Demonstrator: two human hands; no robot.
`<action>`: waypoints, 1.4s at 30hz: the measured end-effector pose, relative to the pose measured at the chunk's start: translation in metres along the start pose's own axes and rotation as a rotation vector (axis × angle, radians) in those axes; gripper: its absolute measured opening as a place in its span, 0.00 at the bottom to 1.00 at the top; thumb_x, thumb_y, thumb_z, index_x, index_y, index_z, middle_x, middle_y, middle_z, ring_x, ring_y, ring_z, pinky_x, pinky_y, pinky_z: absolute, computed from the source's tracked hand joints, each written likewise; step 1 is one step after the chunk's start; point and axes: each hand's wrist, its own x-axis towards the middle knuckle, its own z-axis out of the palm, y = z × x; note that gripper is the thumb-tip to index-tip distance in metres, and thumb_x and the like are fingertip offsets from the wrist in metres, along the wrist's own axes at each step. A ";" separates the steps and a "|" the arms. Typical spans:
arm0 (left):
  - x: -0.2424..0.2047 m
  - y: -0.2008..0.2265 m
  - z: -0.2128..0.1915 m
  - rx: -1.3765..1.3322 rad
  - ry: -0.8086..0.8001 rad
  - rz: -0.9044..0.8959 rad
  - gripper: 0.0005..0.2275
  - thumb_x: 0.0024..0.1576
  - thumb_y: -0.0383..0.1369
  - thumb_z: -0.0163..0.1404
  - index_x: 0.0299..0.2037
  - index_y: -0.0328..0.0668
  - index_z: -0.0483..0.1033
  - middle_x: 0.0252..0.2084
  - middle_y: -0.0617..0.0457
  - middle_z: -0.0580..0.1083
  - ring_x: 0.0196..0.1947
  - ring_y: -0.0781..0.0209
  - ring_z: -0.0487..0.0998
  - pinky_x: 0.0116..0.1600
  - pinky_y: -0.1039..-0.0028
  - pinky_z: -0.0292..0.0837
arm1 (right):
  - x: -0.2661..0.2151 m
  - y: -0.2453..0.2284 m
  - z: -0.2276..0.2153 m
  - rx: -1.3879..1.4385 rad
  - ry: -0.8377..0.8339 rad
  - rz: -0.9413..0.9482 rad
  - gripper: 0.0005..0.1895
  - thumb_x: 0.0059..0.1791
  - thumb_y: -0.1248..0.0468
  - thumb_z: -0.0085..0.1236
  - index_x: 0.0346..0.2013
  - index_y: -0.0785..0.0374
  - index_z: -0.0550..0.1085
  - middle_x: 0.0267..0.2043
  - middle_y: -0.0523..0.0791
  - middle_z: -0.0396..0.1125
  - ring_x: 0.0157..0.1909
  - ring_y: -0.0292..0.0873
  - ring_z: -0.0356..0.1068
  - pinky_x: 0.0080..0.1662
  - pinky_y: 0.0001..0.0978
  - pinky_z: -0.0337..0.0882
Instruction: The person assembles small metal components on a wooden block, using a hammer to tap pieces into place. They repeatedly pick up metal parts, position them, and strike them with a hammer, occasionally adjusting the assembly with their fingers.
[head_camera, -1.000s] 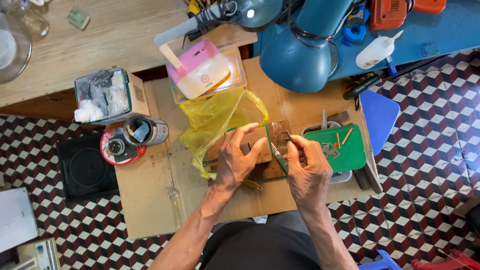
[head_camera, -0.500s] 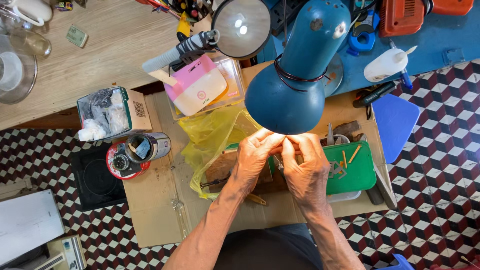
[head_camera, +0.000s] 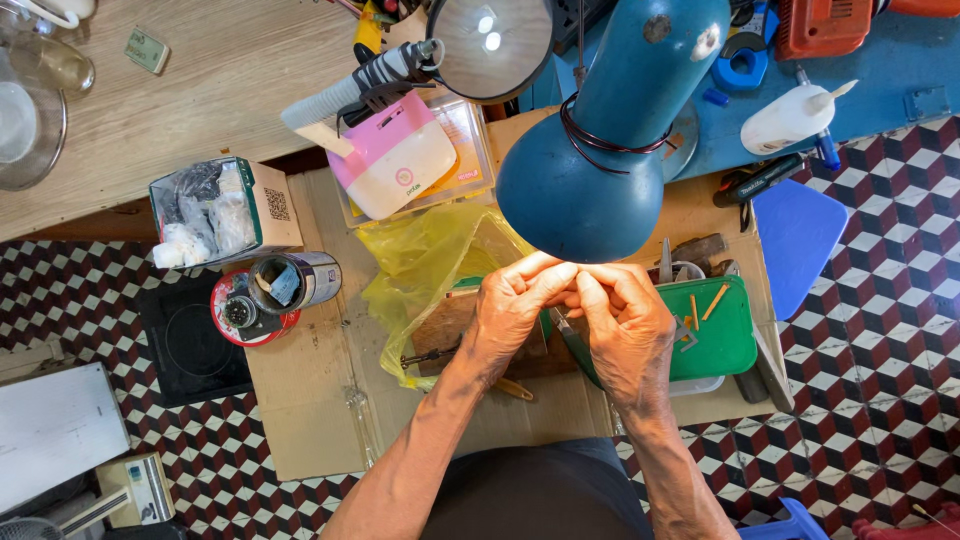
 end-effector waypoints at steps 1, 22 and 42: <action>0.000 0.001 0.000 0.005 0.001 0.005 0.12 0.64 0.31 0.51 0.53 0.29 0.78 0.46 0.50 0.79 0.43 0.65 0.81 0.52 0.75 0.78 | 0.000 -0.002 0.000 -0.005 0.002 -0.004 0.06 0.55 0.70 0.55 0.44 0.69 0.77 0.45 0.45 0.70 0.40 0.36 0.76 0.40 0.24 0.78; -0.085 0.005 -0.074 1.228 0.091 0.437 0.29 0.47 0.36 0.64 0.60 0.42 0.69 0.58 0.44 0.73 0.63 0.46 0.70 0.67 0.58 0.63 | -0.063 0.064 0.035 0.093 0.022 0.336 0.08 0.53 0.67 0.58 0.46 0.69 0.76 0.37 0.43 0.71 0.35 0.33 0.72 0.38 0.25 0.75; -0.085 -0.015 -0.081 1.190 0.090 0.428 0.24 0.49 0.35 0.63 0.57 0.49 0.73 0.51 0.51 0.77 0.55 0.51 0.77 0.60 0.61 0.71 | -0.084 0.073 0.043 0.056 -0.044 0.347 0.08 0.53 0.67 0.57 0.45 0.68 0.75 0.36 0.43 0.73 0.38 0.33 0.75 0.43 0.25 0.77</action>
